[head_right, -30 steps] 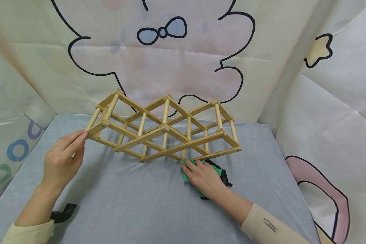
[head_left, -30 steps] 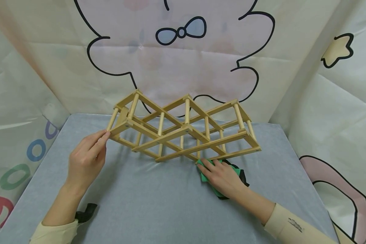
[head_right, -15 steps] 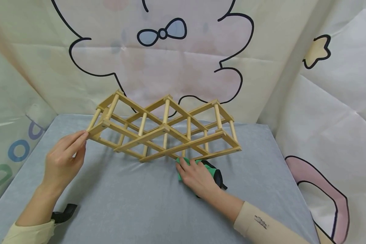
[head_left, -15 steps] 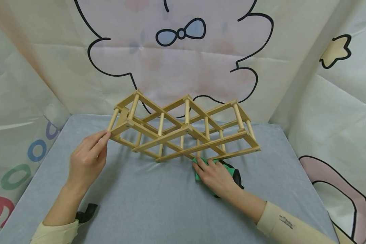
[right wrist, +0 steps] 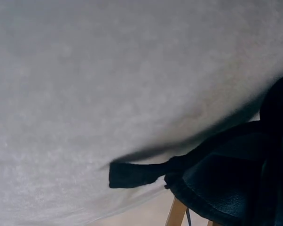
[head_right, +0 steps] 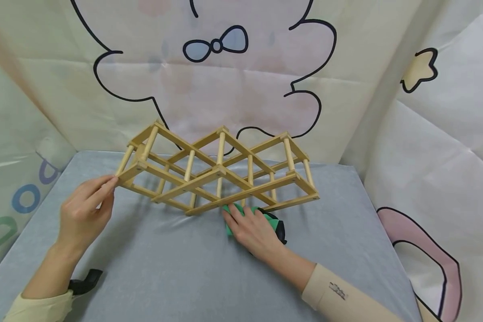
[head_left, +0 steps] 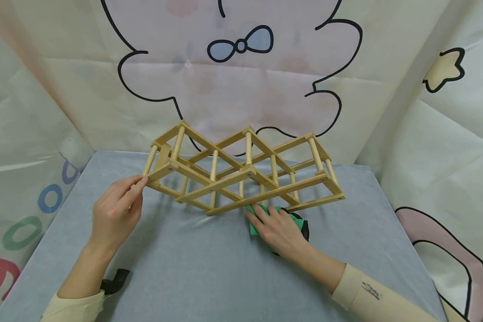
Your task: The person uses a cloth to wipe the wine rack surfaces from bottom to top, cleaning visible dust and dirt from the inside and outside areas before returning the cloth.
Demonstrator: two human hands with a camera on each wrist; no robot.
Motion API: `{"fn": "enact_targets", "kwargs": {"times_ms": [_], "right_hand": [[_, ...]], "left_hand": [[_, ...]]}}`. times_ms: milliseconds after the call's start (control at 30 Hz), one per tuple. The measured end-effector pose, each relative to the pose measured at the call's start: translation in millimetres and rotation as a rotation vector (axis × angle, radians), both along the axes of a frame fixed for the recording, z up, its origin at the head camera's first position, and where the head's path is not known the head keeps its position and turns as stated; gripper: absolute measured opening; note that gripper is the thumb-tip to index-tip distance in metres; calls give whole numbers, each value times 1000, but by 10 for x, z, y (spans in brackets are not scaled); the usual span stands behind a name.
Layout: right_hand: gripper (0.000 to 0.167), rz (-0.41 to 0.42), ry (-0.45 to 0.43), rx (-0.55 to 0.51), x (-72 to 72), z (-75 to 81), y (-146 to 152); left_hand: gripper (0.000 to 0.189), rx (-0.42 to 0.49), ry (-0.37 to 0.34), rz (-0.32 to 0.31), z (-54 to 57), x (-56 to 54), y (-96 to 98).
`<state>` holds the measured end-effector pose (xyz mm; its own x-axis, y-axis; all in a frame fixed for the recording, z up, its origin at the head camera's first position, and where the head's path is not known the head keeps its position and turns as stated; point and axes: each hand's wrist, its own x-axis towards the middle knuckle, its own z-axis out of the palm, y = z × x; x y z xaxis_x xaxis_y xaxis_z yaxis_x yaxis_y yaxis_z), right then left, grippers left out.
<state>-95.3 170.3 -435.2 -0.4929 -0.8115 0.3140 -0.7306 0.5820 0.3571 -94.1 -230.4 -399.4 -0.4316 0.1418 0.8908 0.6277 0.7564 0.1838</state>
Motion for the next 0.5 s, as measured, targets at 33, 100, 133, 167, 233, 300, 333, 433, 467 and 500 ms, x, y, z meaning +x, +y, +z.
{"fn": "enact_targets", "kwargs": {"times_ms": [33,100,133,167,233,300,333,433,467,500], "right_hand": [[34,8,9,-10,-2,3,-2],[40,33,28,-32,1,10,-2],[45,50,38,-47,4,15,-3],[50,66,49,-63,8,22,-6],[53,102,72,-99,15,38,-16],[49,131,93,-131,14,57,-35],[46,141,104,-149,10,65,-48],[39,162,139,-189,-9,83,-89],[37,166,149,-198,-16,87,-102],[35,169,160,-208,-21,88,-116]], "left_hand": [[45,4,3,-2,1,4,2],[46,12,9,-8,3,11,7],[46,16,13,-9,5,13,10],[47,22,19,-11,7,16,13],[48,26,24,-9,11,20,18],[49,27,26,-6,14,23,20],[48,28,27,-4,16,23,21],[48,28,29,1,18,24,20],[48,25,28,1,17,23,20],[47,24,28,2,17,22,20]]}}
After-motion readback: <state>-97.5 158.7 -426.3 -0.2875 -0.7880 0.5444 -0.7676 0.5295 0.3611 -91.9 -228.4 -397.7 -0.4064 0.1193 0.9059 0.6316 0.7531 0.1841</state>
